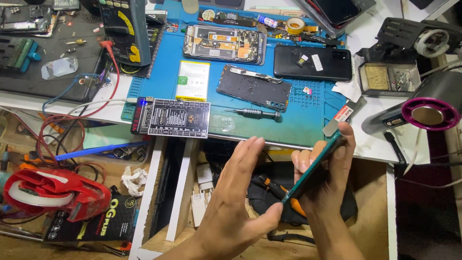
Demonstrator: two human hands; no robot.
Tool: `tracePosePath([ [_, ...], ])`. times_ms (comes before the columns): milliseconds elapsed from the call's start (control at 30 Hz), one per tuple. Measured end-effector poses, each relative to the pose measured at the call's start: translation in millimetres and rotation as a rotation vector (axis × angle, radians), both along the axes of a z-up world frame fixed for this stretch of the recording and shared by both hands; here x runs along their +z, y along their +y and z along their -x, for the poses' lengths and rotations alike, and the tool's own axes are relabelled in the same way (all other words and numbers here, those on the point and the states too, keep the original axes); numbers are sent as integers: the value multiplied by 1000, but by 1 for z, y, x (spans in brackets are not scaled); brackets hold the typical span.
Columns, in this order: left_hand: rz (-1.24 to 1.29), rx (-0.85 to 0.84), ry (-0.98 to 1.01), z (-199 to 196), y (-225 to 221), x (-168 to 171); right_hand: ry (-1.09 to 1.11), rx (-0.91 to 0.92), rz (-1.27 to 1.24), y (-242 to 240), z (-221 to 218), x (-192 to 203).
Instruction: Repairing a smartphone by carefully connecting internal ribbon cables and inspecting the chassis.
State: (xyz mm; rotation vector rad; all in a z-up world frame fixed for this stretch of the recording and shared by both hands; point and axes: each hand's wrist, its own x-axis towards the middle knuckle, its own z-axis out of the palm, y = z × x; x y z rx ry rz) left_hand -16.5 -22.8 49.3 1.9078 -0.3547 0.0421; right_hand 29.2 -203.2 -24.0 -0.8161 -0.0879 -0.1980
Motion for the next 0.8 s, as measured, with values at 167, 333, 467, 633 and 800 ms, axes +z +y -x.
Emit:
tracePosePath([
  [167,-8,9,1,-4,-1,-4,50,-47,84,2,-1,4],
  [333,-72,23,-42,-8,-1,-2,25,-41,85,2,-2,4],
  [467,-131,7,-23,-12,0,-1,22,-47,79,2,-2,2],
  [633,-154,-39,10,-15,0,2,30,-78,124,2,0,2],
  [800,-136,-71,26,-11,1,2,59,-104,130,2,0,5],
])
